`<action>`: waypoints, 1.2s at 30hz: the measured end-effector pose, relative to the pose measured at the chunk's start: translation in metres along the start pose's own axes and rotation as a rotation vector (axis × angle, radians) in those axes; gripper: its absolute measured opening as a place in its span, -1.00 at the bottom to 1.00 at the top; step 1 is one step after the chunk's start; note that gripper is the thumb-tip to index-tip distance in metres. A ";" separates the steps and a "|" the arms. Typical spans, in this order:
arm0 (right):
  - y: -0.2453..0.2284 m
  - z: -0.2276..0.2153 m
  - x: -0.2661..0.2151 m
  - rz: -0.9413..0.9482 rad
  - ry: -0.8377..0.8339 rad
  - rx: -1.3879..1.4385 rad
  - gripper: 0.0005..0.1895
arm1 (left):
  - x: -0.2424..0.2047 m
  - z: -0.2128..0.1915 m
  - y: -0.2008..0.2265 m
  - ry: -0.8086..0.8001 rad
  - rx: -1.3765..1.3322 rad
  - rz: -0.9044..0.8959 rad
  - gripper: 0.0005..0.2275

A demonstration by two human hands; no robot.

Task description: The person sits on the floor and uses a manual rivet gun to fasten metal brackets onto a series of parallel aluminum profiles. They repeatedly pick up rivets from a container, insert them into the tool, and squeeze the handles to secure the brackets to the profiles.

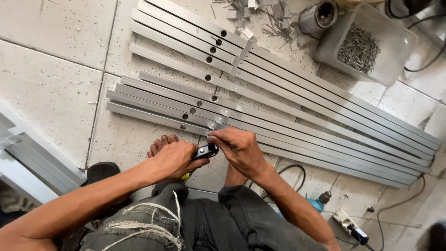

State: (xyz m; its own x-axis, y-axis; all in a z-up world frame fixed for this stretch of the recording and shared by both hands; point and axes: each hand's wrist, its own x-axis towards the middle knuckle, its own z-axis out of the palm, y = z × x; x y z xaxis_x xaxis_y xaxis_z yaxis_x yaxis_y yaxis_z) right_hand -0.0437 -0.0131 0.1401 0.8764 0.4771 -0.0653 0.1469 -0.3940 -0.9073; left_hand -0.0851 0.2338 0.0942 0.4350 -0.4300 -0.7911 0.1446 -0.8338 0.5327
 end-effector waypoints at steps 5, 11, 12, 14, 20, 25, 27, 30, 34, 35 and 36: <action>-0.006 0.000 0.000 0.020 -0.005 0.002 -0.85 | -0.013 -0.008 0.007 0.000 -0.007 0.009 -0.35; -0.020 -0.008 0.011 -0.014 -0.060 0.022 -0.85 | -0.014 -0.010 0.005 0.004 -0.021 0.006 -0.38; -0.021 -0.008 0.012 -0.016 -0.052 0.024 -0.86 | -0.013 -0.010 0.004 0.007 -0.023 0.006 -0.39; -0.011 -0.006 0.010 0.004 -0.042 0.029 -0.86 | -0.017 -0.011 0.006 0.008 -0.020 0.011 -0.41; -0.021 -0.016 0.014 0.022 -0.141 0.053 -0.85 | -0.023 -0.014 0.009 0.001 -0.024 0.016 -0.43; -0.014 -0.018 0.015 0.053 -0.165 0.018 -0.84 | -0.026 -0.023 0.021 -0.009 -0.012 0.026 -0.46; -0.012 -0.017 0.013 0.061 -0.228 0.002 -0.83 | -0.028 -0.023 0.025 -0.019 0.013 0.045 -0.48; -0.011 -0.015 0.004 0.028 -0.115 0.067 -0.85 | -0.029 -0.027 0.026 -0.020 -0.036 0.024 -0.46; -0.001 -0.006 -0.006 0.040 -0.073 0.096 -0.85 | -0.025 -0.022 0.019 -0.037 -0.035 0.008 -0.44; -0.003 -0.006 -0.005 0.028 -0.078 0.084 -0.85 | -0.023 -0.020 0.017 -0.025 -0.021 0.001 -0.44; -0.005 -0.006 -0.005 0.019 -0.082 0.076 -0.84 | -0.022 -0.018 0.016 -0.017 -0.007 -0.008 -0.44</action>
State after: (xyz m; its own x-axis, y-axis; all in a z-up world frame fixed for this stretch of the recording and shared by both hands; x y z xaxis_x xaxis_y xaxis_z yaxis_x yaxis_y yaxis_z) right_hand -0.0465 -0.0180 0.1475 0.8377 0.5343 -0.1135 0.0930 -0.3443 -0.9342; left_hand -0.0766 0.2367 0.1255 0.4186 -0.4294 -0.8002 0.1539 -0.8349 0.5285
